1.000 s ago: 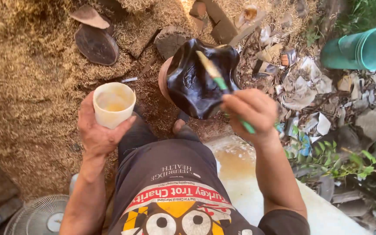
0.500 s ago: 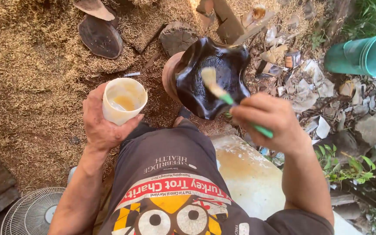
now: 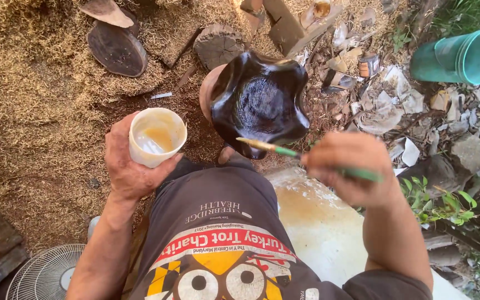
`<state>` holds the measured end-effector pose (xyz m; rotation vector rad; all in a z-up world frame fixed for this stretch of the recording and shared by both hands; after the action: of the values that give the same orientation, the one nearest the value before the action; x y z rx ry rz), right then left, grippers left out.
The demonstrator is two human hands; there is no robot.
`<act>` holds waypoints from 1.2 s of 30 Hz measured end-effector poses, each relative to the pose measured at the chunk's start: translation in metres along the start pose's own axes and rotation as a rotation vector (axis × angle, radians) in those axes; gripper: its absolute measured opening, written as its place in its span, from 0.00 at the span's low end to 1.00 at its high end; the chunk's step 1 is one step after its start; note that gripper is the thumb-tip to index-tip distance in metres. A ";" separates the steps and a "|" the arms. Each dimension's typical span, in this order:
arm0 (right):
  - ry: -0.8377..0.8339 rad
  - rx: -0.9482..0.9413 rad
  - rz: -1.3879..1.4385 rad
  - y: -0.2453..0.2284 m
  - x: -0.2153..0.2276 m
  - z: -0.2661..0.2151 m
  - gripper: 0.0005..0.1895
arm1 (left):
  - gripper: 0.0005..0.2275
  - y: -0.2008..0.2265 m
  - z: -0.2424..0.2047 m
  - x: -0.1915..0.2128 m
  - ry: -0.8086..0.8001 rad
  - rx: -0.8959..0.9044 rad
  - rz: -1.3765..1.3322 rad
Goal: The person sits holding a small cup of dark liquid finish and uses a brush to coat carved wooden objects, first a star-shaped bowl and then a large turned wooden vessel, working the liquid over their surfaces. At the end the person sets the brush in the cup and lifts a large wooden slab aside.
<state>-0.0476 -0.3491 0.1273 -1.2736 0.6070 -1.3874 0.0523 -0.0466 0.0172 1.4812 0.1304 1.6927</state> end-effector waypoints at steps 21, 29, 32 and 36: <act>0.453 -0.258 0.157 -0.049 0.021 -0.027 0.05 | 0.39 0.100 0.039 0.018 0.224 -0.499 0.143; 0.007 0.108 -0.152 -0.073 -0.031 0.043 0.11 | 0.28 0.146 0.048 -0.002 0.073 -0.635 0.081; 0.110 0.076 -0.092 -0.074 -0.017 0.041 0.10 | 0.29 0.148 0.051 -0.002 0.075 -0.638 0.056; 0.380 -0.130 0.076 -0.036 0.017 -0.006 0.04 | 0.30 0.146 0.059 0.002 0.118 -0.601 0.071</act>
<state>-0.0633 -0.3572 0.1640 -1.0789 1.0088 -1.5586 0.0268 -0.1624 0.1211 0.9458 -0.3454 1.6777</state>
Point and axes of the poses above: each hand's wrist, its own z-axis towards the middle knuckle, its own x-axis out of the back of the hand, y = z × x, the point moved 10 cm from there along z, towards the middle knuckle, and after that the axes turned 14 degrees about z, right-handed, at the moved point
